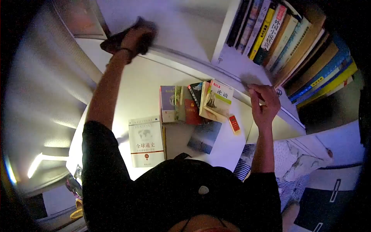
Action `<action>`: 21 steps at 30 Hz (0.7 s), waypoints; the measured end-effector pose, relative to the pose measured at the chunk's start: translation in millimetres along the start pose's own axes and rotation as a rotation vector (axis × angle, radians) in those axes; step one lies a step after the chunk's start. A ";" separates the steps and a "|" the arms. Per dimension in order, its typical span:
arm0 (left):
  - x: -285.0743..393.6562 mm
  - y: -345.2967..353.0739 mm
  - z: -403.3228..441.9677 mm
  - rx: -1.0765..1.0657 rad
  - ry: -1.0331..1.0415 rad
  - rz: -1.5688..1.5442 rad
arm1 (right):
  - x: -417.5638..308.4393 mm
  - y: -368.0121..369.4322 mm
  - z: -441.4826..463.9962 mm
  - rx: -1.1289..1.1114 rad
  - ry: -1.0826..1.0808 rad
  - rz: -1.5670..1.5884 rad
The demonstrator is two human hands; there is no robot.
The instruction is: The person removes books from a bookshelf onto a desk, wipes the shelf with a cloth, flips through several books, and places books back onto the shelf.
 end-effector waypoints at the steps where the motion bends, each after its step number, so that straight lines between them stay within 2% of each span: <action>1: 53.3 29.4 -1.9 -0.033 -0.396 -0.336 | 1.8 1.3 0.7 0.006 0.007 -0.003; 2: 63.9 57.4 5.4 -0.275 -0.153 -0.049 | 3.0 3.0 0.2 0.022 0.008 -0.006; 3: 75.3 85.3 11.9 -0.454 0.162 0.370 | 1.9 3.9 -1.0 0.035 0.006 -0.006; 4: 86.4 112.7 18.0 -0.492 0.461 0.687 | 0.5 3.4 -1.3 0.017 0.073 -0.022; 5: 109.2 132.1 5.9 -0.559 0.606 0.954 | -2.2 3.2 -2.2 0.023 0.068 -0.028; 7: 114.2 131.3 -3.1 -0.407 0.687 0.744 | -3.2 2.4 -2.6 0.023 0.093 0.075; 9: 97.4 101.9 2.4 -0.495 0.668 0.643 | -1.2 -0.3 -0.2 0.038 0.017 0.036; 10: 77.9 78.6 16.2 -0.518 0.578 0.637 | 2.2 0.2 -3.0 0.034 0.035 0.068; 11: 24.2 53.2 33.4 -0.661 0.672 1.097 | 5.6 -0.3 -4.8 0.034 0.053 0.103; 14: -8.3 3.8 25.7 -0.511 0.325 1.465 | 4.1 -4.4 -2.9 0.015 -0.014 0.070; 16: 23.8 30.3 34.2 -0.661 0.220 1.316 | 1.3 -5.8 -1.5 -0.037 -0.007 0.043; 17: 106.5 64.5 24.3 -0.691 0.161 1.149 | 0.1 -5.2 -1.6 -0.036 -0.016 0.059; 20: 126.5 154.5 6.3 -0.527 0.584 1.133 | -1.9 -3.8 -1.0 -0.013 -0.045 0.012; 21: 133.3 154.2 9.9 -0.619 0.527 1.046 | 2.5 -1.5 -3.4 0.004 -0.040 -0.007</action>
Point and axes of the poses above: each hand's wrist, its own z-axis towards the middle knuckle, its own y-axis out of the palm, x = y × z, the point moved 1 cm from there along z, towards the middle knuckle, and after that the axes turned 15 degrees about y, right-handed, at the moved point
